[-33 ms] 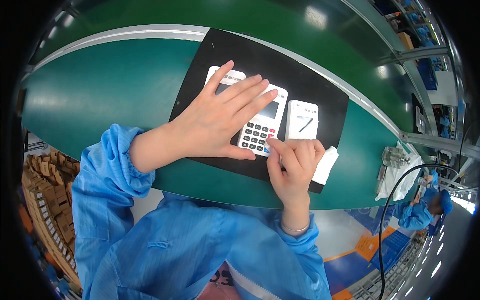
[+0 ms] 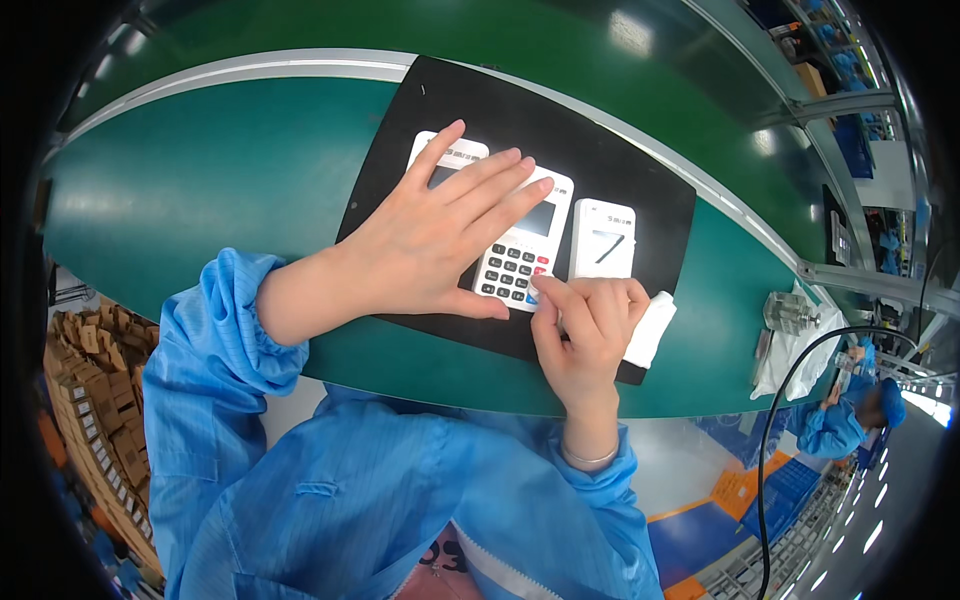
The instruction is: The person wipes the surfaces of several white electronic devices, likely payment terminals, using a white cloth. They handle the devices in batches, turning them over to clean both sides and arranging them on a black mat on a green workbench. The person also uses a red tool to rub the back of the devices.
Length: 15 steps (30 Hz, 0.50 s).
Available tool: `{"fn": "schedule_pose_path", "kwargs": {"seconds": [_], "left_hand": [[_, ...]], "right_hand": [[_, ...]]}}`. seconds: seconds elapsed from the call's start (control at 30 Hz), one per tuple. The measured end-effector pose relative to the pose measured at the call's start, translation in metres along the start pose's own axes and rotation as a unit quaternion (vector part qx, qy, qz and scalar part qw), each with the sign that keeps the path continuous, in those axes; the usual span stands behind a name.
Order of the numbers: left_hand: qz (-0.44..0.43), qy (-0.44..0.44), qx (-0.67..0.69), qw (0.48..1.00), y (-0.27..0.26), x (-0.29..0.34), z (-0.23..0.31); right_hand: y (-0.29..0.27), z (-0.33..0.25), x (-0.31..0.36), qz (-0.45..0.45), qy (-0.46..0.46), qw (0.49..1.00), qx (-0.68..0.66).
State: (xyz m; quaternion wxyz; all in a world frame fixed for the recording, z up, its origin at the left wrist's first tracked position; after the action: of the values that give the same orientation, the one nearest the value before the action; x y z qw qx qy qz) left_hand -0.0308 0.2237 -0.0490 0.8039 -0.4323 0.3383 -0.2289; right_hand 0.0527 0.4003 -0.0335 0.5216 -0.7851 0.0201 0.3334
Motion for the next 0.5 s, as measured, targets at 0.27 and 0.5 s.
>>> {"fn": "schedule_pose_path", "kwargs": {"seconds": [0.27,0.5], "left_hand": [[0.004,0.000,-0.006,1.000,0.000,0.001,-0.001],[0.007,0.001,-0.003,1.000,0.002,0.000,-0.001]], "right_hand": [[-0.010,0.010,0.010,0.064,0.005,0.997,0.032],[0.003,-0.002,0.000,0.003,-0.012,1.000,0.011]]}}
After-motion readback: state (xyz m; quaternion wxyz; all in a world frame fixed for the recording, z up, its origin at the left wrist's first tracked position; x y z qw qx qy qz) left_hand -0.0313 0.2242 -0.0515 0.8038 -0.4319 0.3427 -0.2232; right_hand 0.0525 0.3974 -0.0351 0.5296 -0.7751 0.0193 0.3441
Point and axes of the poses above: each hand's wrist, its own x-axis away from the middle knuckle, its own y-axis out of the palm, z = x × y, the point moved 4 cm from there along -x, towards the middle knuckle, and after that the axes turned 7 degrees about -y, right-handed, at the moved point
